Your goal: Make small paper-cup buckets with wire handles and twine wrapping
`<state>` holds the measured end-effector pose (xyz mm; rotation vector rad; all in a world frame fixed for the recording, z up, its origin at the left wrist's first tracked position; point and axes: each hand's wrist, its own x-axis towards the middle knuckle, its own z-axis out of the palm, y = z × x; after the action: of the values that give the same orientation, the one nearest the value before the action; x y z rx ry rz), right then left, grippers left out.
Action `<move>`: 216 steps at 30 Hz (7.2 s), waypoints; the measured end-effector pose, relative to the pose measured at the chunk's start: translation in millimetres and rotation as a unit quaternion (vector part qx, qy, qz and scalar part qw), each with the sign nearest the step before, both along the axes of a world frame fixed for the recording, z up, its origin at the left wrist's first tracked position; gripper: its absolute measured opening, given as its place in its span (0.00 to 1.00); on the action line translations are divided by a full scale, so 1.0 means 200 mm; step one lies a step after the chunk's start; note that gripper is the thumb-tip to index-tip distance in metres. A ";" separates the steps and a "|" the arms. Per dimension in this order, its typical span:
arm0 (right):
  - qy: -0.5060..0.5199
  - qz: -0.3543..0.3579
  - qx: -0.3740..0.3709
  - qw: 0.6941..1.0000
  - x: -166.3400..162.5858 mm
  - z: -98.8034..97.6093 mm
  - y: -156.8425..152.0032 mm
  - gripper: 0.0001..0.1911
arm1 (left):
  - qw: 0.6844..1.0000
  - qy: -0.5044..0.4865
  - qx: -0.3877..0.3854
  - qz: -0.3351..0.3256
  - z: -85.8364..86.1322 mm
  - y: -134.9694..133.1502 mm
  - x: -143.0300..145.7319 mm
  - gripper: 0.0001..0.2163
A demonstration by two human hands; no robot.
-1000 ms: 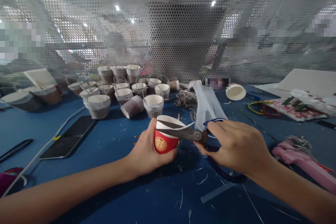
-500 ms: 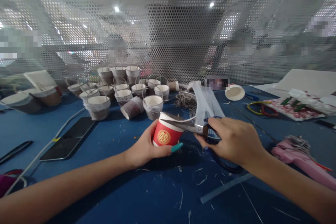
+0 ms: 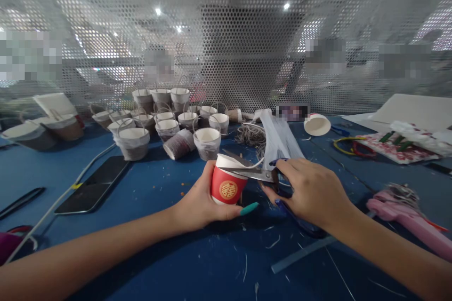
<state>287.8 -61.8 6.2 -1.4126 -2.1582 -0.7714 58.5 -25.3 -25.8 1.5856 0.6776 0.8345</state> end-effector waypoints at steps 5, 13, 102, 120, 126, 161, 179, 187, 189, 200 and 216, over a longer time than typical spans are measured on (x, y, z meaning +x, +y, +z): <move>-0.001 0.003 0.013 1.000 0.00 -0.01 0.00 0.18 | 1.000 -0.001 0.009 0.000 0.00 0.00 0.00 0.33; -0.002 0.024 0.043 0.999 0.00 0.01 0.00 0.15 | 1.000 0.008 0.016 -0.001 0.00 -0.01 0.00 0.33; -0.015 0.006 0.110 0.994 -0.02 0.04 -0.04 0.16 | 0.999 -0.020 0.036 0.023 0.01 0.02 -0.01 0.25; -0.051 -0.010 0.097 0.994 -0.02 0.03 -0.04 0.16 | 0.969 0.131 0.163 0.136 0.05 -0.03 0.02 0.23; -0.053 -0.011 0.123 0.991 -0.01 0.03 -0.03 0.16 | 0.965 0.142 0.163 0.150 0.04 -0.02 0.03 0.23; -0.033 -0.002 0.082 0.996 0.00 0.01 -0.02 0.17 | 0.998 0.009 0.008 0.070 0.04 0.01 0.02 0.22; -0.050 0.020 0.112 0.992 0.00 0.02 -0.02 0.19 | 0.995 0.042 0.046 0.084 0.03 0.01 0.02 0.21; -0.053 0.020 0.114 0.992 -0.01 0.02 -0.03 0.21 | 0.991 0.052 0.059 0.110 0.02 0.00 0.01 0.22; -0.052 0.022 0.118 0.991 -0.01 0.03 -0.03 0.22 | 0.990 0.056 0.063 0.116 0.02 0.01 0.01 0.23; -0.046 0.004 0.097 0.994 -0.02 0.02 -0.03 0.19 | 0.978 0.117 0.094 0.142 0.02 -0.01 0.02 0.24; -0.047 0.002 0.091 0.995 -0.05 0.02 -0.07 0.17 | 0.952 0.171 0.180 0.179 0.02 -0.05 0.02 0.25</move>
<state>277.7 -76.0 10.1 -1.3013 -2.0994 -1.0237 62.1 -34.3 -22.5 1.9981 1.1373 0.9990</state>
